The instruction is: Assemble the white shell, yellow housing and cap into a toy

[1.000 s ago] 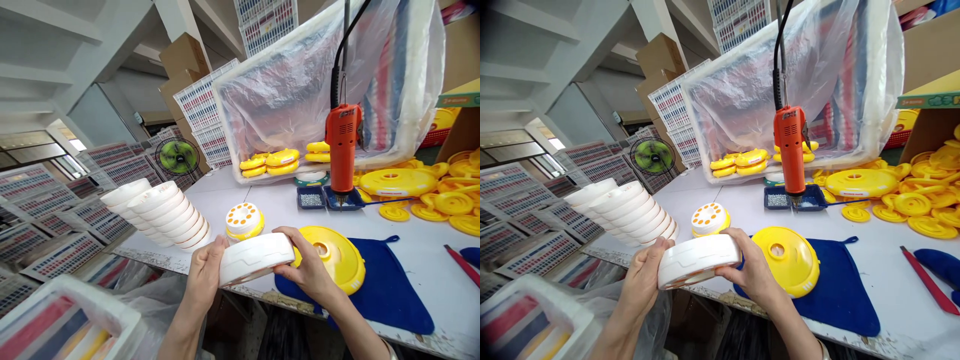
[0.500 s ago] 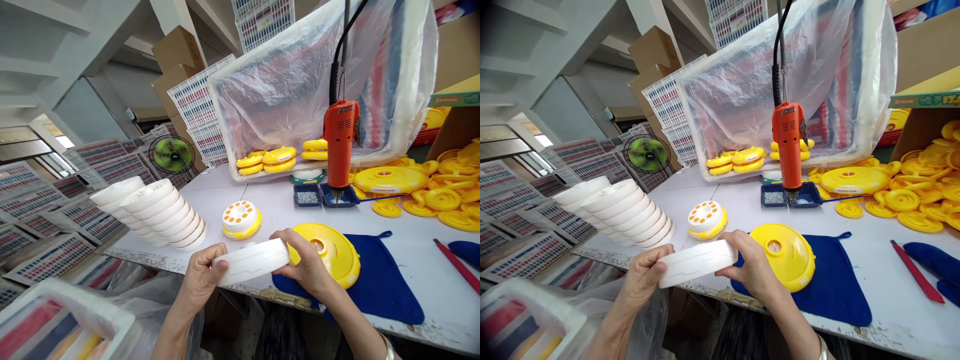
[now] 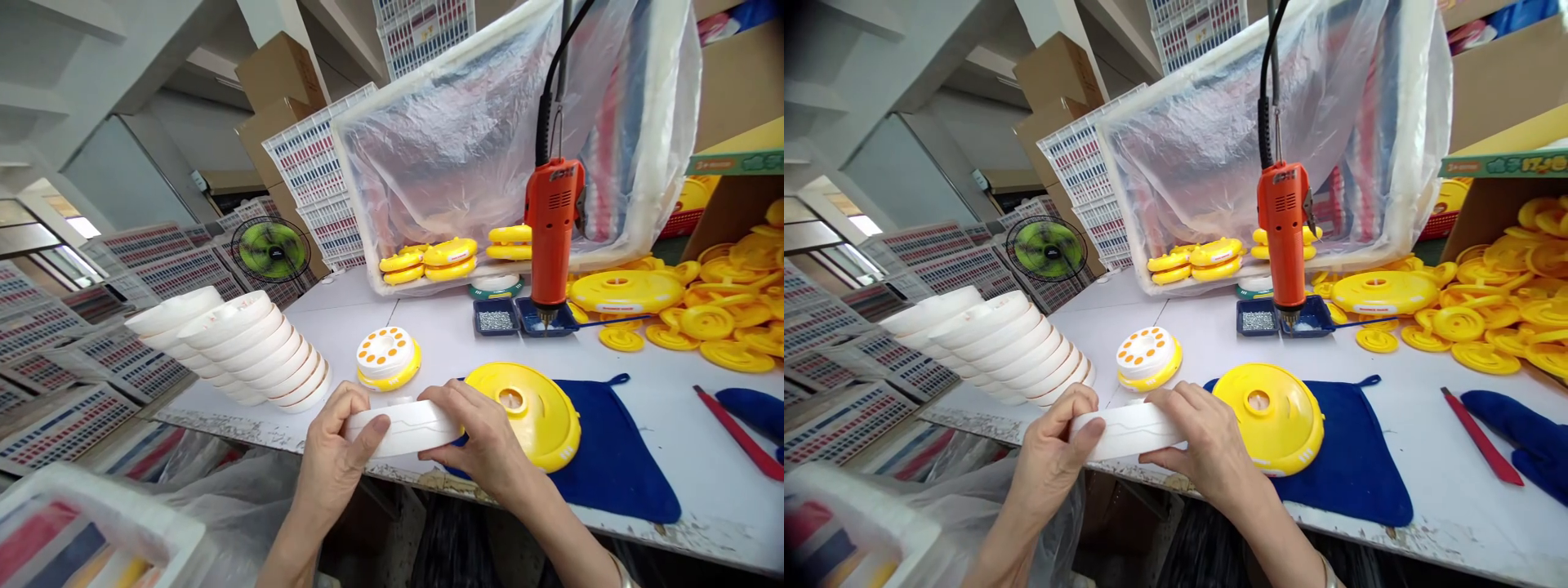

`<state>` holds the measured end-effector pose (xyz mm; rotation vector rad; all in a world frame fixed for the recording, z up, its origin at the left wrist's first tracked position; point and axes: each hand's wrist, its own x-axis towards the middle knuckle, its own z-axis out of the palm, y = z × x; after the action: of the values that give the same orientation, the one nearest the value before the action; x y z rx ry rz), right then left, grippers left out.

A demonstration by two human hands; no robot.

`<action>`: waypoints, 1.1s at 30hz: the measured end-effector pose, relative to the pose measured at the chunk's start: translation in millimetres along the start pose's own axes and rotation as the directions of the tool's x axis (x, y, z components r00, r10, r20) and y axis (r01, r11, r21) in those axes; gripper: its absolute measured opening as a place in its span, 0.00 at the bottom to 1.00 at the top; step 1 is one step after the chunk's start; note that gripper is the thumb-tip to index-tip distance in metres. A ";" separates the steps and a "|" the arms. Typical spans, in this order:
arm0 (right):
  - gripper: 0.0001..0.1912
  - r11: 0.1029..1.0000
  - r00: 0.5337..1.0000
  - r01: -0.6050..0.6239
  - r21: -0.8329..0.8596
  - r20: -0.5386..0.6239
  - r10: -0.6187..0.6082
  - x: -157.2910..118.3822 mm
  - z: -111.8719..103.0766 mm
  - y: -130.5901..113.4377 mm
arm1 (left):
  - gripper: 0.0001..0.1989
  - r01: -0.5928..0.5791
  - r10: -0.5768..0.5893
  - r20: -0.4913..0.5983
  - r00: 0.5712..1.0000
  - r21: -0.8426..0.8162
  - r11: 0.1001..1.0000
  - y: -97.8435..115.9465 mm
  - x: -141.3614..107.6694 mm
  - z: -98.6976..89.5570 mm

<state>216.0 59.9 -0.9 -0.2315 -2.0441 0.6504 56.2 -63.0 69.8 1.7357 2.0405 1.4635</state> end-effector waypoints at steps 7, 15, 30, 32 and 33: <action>0.20 0.940 0.990 -0.031 0.338 -0.120 0.076 -4.4 3.6 16.9 | 0.23 0.167 -0.228 -0.102 0.968 -0.414 0.895 -23.9 -5.1 6.9; 0.20 0.848 0.957 -0.253 0.465 -0.006 0.289 -16.4 10.9 24.2 | 0.24 0.269 -0.432 -0.044 0.901 -0.725 0.634 -34.2 -8.1 7.9; 0.22 0.797 0.860 -0.477 0.370 0.012 0.509 -42.1 -22.9 33.4 | 0.25 0.572 -0.524 0.322 0.789 -0.697 0.433 -25.7 -31.5 55.9; 0.26 0.891 0.893 -0.428 0.151 -0.085 0.443 -54.4 -38.2 27.5 | 0.26 0.583 -0.542 0.325 0.775 -0.700 0.413 -23.9 -32.0 62.3; 0.28 0.925 0.919 -0.379 0.033 -0.107 0.381 -59.6 -46.5 21.6 | 0.26 0.583 -0.546 0.325 0.772 -0.704 0.406 -23.6 -31.6 65.3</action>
<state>285.0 70.3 -37.3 -0.6565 -1.9010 0.8661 89.8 -47.4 3.1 0.5979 1.3427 1.6285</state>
